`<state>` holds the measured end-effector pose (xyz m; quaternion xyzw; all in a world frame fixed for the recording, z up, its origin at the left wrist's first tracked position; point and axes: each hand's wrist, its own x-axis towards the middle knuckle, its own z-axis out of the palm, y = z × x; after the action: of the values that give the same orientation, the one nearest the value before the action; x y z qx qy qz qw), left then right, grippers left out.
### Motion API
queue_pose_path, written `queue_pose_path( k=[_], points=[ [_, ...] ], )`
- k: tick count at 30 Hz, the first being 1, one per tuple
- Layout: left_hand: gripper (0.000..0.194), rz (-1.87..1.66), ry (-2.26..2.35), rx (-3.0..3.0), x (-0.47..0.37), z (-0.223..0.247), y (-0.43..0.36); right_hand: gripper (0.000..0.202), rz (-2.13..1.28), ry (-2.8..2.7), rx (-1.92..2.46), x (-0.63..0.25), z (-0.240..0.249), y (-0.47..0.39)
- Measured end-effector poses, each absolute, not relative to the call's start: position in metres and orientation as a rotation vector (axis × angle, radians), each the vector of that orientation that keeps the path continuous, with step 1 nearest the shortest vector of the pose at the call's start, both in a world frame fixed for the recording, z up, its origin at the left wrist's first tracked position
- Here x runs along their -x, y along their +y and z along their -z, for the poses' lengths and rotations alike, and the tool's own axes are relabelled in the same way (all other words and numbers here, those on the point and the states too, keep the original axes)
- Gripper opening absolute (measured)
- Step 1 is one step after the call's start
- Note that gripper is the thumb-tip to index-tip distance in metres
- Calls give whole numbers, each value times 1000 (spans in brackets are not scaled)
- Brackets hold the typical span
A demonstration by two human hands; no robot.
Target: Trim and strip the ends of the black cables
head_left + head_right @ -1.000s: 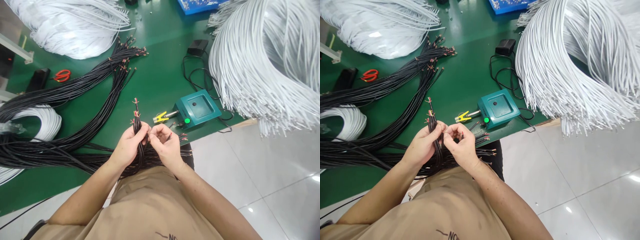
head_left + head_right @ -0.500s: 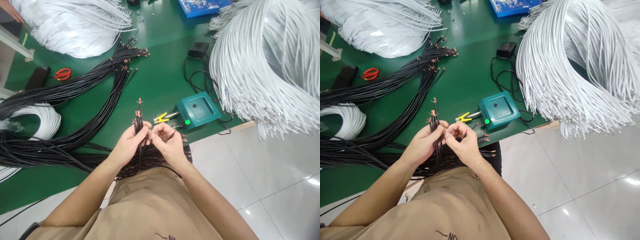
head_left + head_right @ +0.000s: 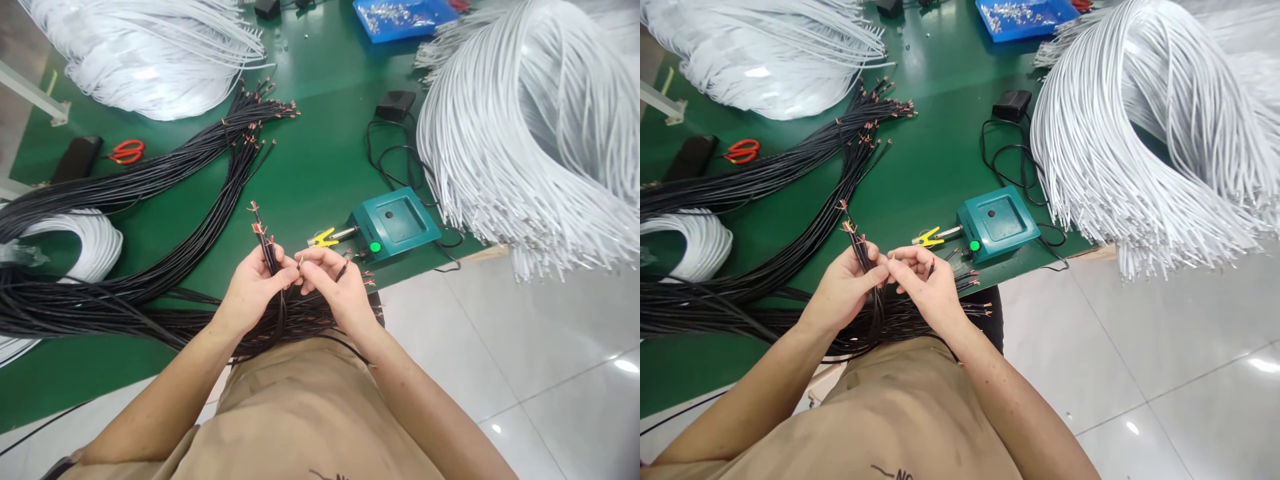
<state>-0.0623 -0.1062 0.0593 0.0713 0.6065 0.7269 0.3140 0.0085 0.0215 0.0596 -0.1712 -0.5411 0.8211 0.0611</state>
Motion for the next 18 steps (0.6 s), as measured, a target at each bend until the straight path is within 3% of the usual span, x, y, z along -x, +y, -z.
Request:
queue_pose_path(
  k=[13,18],
  points=[
    [26,-1783,1580,-238,60,-59,-102,21,-2479,-1581,500,-10,-55,22],
    [18,-1811,1479,-234,62,-61,-102,25,-2405,-1700,253,-15,-61,39]
  ],
)
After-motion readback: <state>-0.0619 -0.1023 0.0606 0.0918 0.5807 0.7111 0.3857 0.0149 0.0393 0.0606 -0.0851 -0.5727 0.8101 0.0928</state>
